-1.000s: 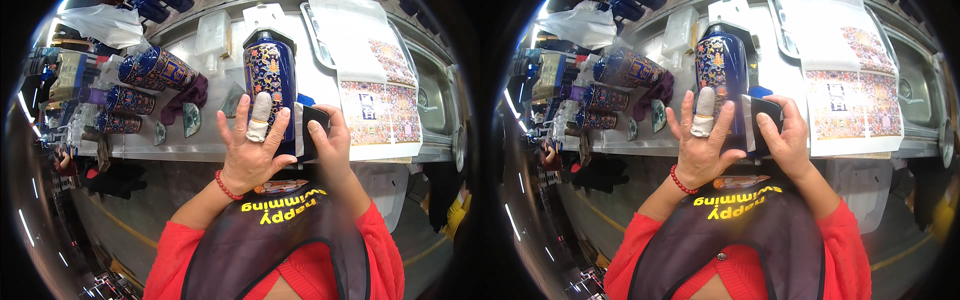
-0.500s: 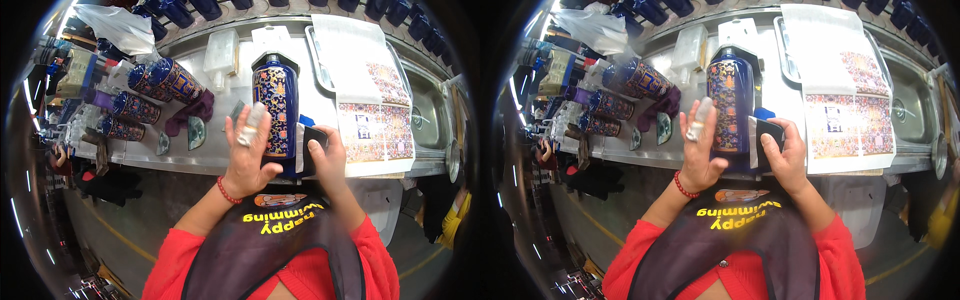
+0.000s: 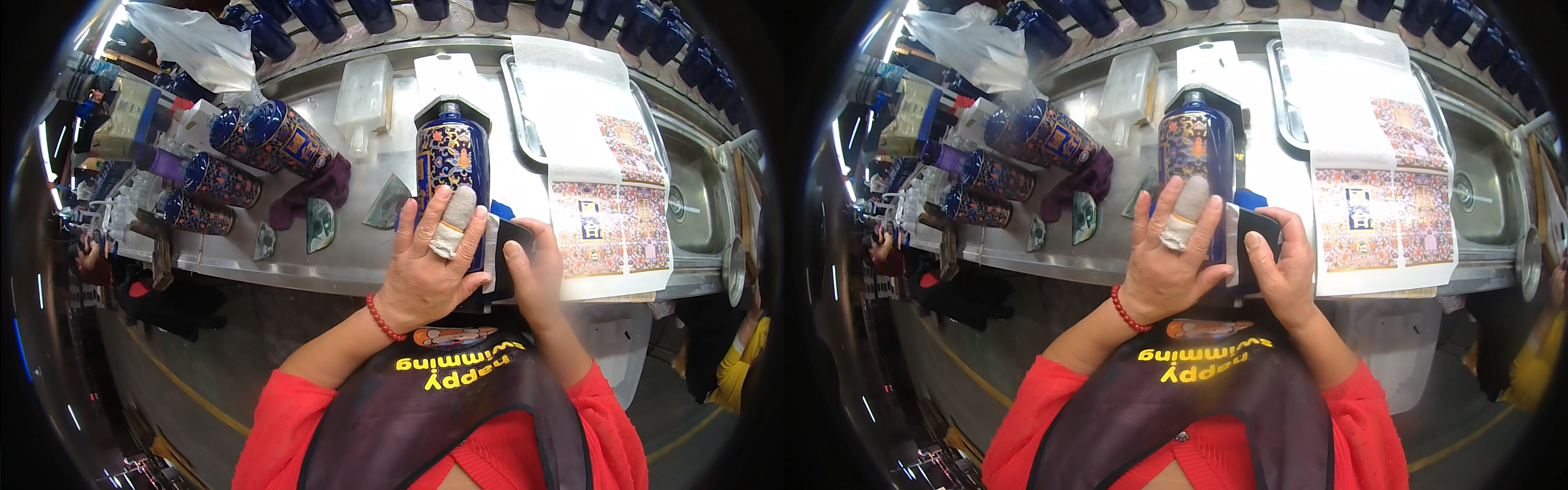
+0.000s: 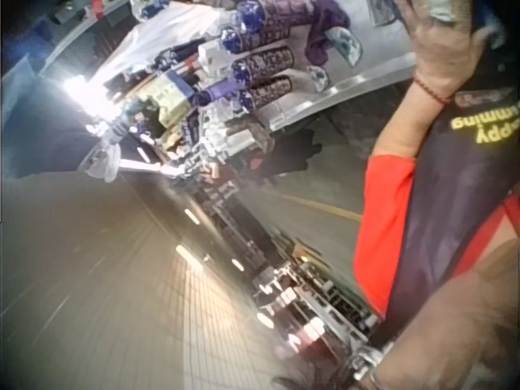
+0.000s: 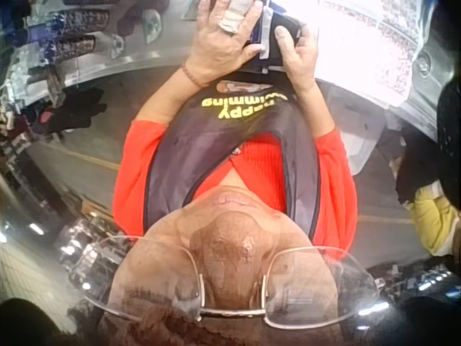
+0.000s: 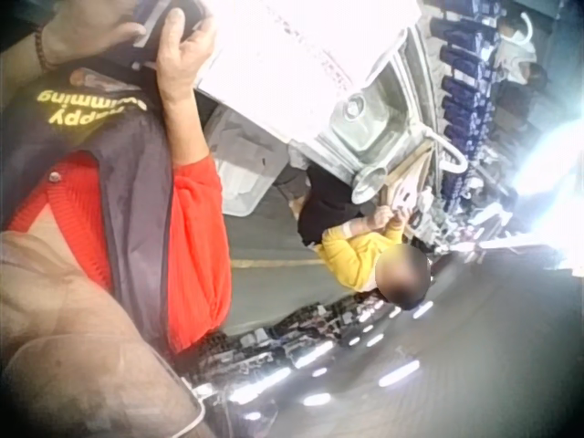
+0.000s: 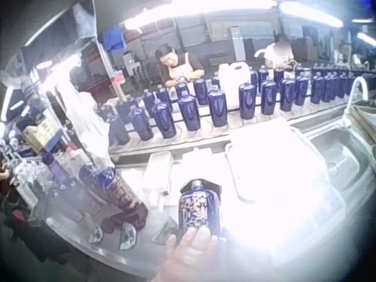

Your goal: The person applies decorative stickers to blue cylindrical containers using a small black scraper tool. They smooth the sticker onto the surface, trim excess edges, and rotate the container to cover different sides. The person handles multiple containers, placing finished ones aside and picking up new ones to continue the process.

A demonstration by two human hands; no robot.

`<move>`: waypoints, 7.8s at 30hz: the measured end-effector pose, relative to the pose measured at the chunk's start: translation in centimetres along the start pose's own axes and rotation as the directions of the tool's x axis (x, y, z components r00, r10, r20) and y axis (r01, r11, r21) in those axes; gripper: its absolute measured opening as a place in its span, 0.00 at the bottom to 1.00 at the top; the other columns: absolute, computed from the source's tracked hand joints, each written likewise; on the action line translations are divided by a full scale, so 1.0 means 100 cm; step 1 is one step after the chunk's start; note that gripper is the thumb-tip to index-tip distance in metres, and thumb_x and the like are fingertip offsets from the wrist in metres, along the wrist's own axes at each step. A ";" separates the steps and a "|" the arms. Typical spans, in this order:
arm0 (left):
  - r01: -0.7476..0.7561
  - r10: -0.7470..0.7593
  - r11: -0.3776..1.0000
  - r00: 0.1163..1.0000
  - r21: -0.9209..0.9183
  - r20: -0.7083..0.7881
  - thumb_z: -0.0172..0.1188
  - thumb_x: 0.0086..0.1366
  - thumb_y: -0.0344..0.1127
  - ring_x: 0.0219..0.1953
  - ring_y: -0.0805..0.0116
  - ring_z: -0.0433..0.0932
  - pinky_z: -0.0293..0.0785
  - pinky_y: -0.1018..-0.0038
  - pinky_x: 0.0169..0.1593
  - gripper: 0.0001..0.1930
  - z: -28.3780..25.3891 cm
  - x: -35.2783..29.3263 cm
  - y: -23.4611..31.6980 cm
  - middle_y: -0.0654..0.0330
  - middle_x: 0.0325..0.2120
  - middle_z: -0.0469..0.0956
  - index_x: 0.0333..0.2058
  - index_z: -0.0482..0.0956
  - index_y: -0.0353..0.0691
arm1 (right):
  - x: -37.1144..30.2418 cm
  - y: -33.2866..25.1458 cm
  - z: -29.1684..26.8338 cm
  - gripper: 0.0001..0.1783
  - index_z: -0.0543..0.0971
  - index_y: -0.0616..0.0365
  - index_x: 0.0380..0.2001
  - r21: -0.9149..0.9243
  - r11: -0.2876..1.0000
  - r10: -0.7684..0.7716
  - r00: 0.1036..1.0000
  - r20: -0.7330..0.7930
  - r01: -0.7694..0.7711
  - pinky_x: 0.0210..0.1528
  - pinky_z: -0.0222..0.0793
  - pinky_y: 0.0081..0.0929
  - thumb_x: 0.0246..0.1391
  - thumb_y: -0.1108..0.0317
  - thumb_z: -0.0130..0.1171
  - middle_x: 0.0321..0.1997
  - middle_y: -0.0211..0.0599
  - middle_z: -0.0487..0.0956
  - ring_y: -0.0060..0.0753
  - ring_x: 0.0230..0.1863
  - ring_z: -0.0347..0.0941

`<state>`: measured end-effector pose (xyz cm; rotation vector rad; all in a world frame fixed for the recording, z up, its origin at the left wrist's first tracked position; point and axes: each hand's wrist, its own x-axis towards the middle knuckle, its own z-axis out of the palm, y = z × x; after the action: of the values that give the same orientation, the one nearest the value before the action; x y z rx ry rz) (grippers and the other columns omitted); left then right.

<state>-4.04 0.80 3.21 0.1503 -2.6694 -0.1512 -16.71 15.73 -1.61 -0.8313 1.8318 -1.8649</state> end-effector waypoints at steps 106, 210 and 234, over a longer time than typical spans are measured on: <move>0.231 -0.233 0.973 0.963 -0.025 -0.139 0.72 0.51 0.64 0.68 0.49 0.62 0.27 0.37 0.72 0.51 0.001 -0.027 -0.025 0.50 0.57 0.76 0.65 0.69 0.33 | 0.111 -0.082 0.005 0.16 0.81 0.47 0.35 -0.230 0.149 -0.593 0.273 0.758 0.962 0.42 0.64 0.38 0.38 0.64 0.70 0.29 0.24 0.71 0.25 0.31 0.71; 0.221 -0.335 0.822 0.933 -0.525 -0.131 0.38 0.73 0.68 0.70 0.39 0.61 0.41 0.44 0.73 0.46 0.010 -0.037 -0.040 0.38 0.62 0.70 0.68 0.61 0.26 | 0.130 -0.103 0.023 0.07 0.80 0.46 0.28 -0.229 0.235 -0.567 0.325 0.757 0.945 0.40 0.65 0.36 0.42 0.66 0.65 0.25 0.27 0.67 0.25 0.33 0.74; 0.241 -0.272 0.941 0.957 -0.238 -0.104 0.67 0.53 0.69 0.63 0.49 0.66 0.35 0.38 0.71 0.52 0.020 -0.035 -0.038 0.50 0.55 0.76 0.63 0.68 0.28 | 0.095 -0.041 -0.019 0.15 0.86 0.55 0.38 -0.279 0.779 -0.430 0.802 0.414 0.561 0.35 0.72 0.35 0.44 0.78 0.70 0.31 0.34 0.81 0.34 0.28 0.75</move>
<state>-1.55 -2.29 -0.63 0.4222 -2.4663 -0.5043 -24.57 11.24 3.86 -1.8219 1.9045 -1.4945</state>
